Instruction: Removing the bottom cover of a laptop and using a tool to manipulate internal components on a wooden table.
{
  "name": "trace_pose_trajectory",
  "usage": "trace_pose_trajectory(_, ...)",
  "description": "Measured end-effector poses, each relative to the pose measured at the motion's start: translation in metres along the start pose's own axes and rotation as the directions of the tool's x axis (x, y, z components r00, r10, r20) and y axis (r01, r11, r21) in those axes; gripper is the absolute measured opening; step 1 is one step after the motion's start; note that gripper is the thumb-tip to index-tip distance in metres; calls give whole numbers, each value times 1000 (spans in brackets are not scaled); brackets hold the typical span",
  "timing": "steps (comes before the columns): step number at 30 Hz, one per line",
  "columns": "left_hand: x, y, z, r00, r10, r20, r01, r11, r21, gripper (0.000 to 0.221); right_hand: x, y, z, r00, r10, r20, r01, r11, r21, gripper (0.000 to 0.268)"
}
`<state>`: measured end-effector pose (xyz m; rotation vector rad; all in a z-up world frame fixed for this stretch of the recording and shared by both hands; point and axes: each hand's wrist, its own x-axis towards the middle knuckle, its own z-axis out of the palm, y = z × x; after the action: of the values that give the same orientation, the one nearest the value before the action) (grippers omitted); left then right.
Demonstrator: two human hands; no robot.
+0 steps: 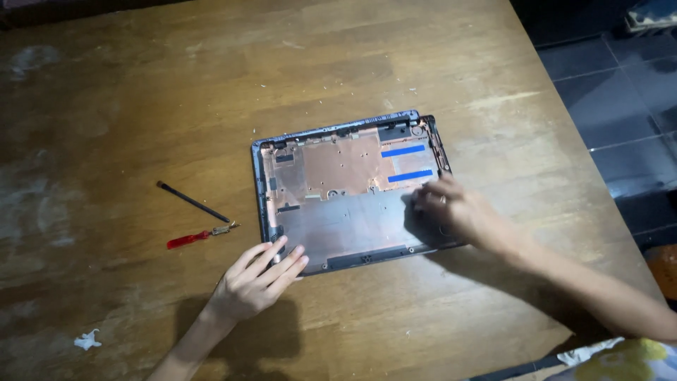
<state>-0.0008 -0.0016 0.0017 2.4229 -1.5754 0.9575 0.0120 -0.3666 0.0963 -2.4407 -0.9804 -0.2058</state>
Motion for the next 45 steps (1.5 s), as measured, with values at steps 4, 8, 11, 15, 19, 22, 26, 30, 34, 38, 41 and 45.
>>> trace_pose_trajectory(4, -2, 0, 2, 1000, 0, -13, 0, 1000, -28, 26, -15, 0, 23, 990, -12, 142, -10, 989, 151, 28)
trace_pose_trajectory(8, -4, 2, 3, 1000, -10, -3, 10, 999, -44, 23, -27, 52, 48, 976, -171, 133, 174, 985, -9, 20)
trace_pose_trajectory(11, -3, 1, 2, 1000, -10, -11, 9, 999, -35, 25, 8, 17, 27, 976, -208, 64, 206, 978, 34, 3)
trace_pose_trajectory(15, -4, 1, 5, 999, -17, -48, 15, 999, -38, 20, 7, 13, 58, 900, -311, 305, 274, 949, 158, 38)
trace_pose_trajectory(19, 3, 7, 12, 969, -93, -231, 83, 995, -51, 23, 50, -2, 57, 898, -416, 147, 432, 897, -100, 3)
trace_pose_trajectory(22, 9, 3, 5, 969, -73, -237, 62, 997, -54, 17, 57, 0, 79, 889, -446, 98, 456, 882, -118, 10)
trace_pose_trajectory(26, 7, 6, 8, 959, -92, -267, 77, 995, -68, 17, 69, -10, 76, 884, -458, 98, 429, 876, 219, 17)
trace_pose_trajectory(30, 8, 5, 9, 956, -80, -283, 68, 996, -50, 20, 105, 51, 84, 929, -363, 72, 353, 927, 126, 14)
trace_pose_trajectory(34, 1, 4, 16, 956, -73, -285, 66, 997, -34, 18, 130, 61, 110, 893, -449, 10, 444, 886, 133, 17)
trace_pose_trajectory(38, 0, 7, 18, 957, -77, -281, 66, 997, -48, 19, 132, 98, 143, 891, -454, 15, 454, 891, 9, 13)
trace_pose_trajectory(41, -3, 5, 21, 957, -78, -279, 68, 997, -45, 18, 132, 89, 143, 877, -481, 5, 480, 876, 49, 15)
trace_pose_trajectory(45, -7, 7, 25, 959, -81, -271, 67, 996, -60, 20, 143, 124, 151, 913, -404, 65, 408, 910, -78, 15)
